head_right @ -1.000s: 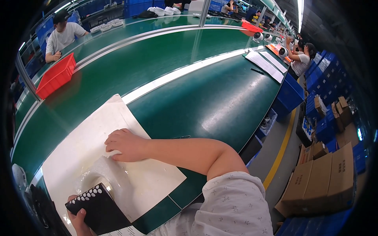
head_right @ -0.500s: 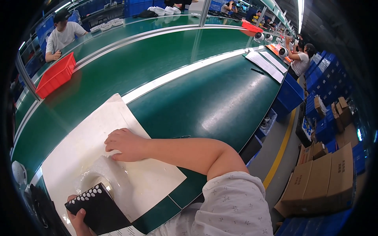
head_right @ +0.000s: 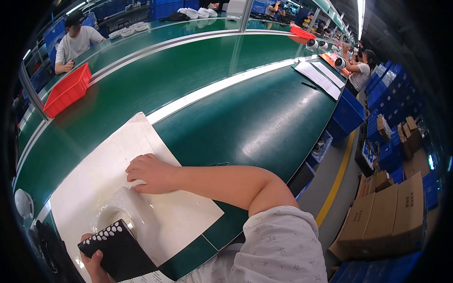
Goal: Manually assembling and inspecting white dome security cameras on a production line.
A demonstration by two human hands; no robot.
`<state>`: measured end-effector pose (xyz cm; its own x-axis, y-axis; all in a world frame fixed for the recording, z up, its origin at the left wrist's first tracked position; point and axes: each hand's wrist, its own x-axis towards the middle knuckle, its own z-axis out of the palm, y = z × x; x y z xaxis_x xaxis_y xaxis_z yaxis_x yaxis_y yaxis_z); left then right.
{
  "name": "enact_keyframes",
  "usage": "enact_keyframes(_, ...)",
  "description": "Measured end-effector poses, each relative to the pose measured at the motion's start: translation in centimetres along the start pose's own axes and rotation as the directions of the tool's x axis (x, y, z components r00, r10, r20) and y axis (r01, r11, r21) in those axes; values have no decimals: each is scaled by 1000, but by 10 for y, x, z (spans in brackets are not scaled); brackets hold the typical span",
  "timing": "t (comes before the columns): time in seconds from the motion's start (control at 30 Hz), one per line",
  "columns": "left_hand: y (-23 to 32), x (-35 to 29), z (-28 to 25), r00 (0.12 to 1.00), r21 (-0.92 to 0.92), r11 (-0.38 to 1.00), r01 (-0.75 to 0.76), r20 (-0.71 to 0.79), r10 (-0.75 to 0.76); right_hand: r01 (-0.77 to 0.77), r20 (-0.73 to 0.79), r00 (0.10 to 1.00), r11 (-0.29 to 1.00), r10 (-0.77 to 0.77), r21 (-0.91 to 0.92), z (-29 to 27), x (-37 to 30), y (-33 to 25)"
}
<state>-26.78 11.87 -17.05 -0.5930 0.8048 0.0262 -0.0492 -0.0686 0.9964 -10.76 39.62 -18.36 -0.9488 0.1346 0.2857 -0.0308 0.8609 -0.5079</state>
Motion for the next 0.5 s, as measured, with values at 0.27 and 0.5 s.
enact_keyframes(0.27, 2, 0, 0, 1000, 53, 999, 5, -8, -4, 6, -12, 1000, 1000, -6, 4, 0, 0, -1)
enact_keyframes(0.5, 5, 0, 5, 1000, 44, 999, 12, -10, -12, 1, -3, 1000, 1000, -1, 4, 1, 1, 0)
